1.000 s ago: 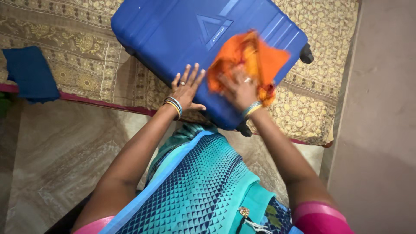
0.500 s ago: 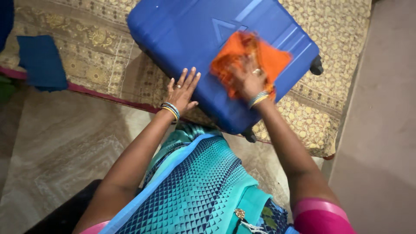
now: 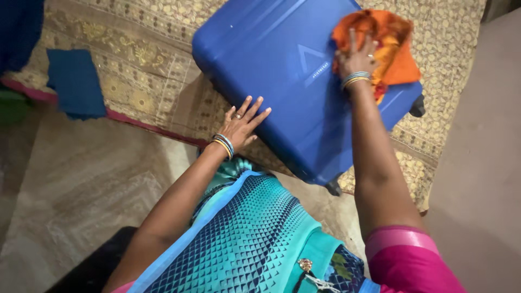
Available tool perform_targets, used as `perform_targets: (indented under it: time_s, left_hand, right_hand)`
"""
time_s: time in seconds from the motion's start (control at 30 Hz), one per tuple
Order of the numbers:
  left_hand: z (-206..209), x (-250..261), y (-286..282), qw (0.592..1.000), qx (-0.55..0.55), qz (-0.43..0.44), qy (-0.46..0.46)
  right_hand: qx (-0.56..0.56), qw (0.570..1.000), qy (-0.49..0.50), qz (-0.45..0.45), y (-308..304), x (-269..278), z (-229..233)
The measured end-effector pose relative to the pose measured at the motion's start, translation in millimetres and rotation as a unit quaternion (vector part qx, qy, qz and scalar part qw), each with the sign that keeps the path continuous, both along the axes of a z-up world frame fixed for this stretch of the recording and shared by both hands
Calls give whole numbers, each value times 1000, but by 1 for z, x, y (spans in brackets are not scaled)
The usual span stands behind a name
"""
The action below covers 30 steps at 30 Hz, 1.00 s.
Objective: The person wipes a blue suitcase with a cloth, cleaning the exterior surfaces and wheels.
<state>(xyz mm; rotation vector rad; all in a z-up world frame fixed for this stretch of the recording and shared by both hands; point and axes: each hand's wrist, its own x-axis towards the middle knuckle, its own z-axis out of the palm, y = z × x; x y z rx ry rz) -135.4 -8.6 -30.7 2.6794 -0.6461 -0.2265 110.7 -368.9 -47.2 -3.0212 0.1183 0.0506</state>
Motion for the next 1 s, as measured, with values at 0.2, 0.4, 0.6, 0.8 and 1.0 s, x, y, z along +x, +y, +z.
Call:
perform_targets:
  time_s: [0.2,0.4,0.6,0.8,1.0]
  left_hand:
    - [-3,47,70,997,-14,70,29]
    - [-10,94,130,989,-91,115,11]
    - [0,121,140,997,-55,58,14]
    - [8,127,128,996,-78,25,47]
    - [-9,144,128,998,-29,-4,51]
  right_hand:
    - [9,986,-16,169,170,-51,23]
    - [12,959,-38,281,304,-122,21]
    - [79,971,-36,223,281,-134,19]
    - [47,999,-3,-21,158,-121,27]
    - [30,966,37,-253,7,-114,13]
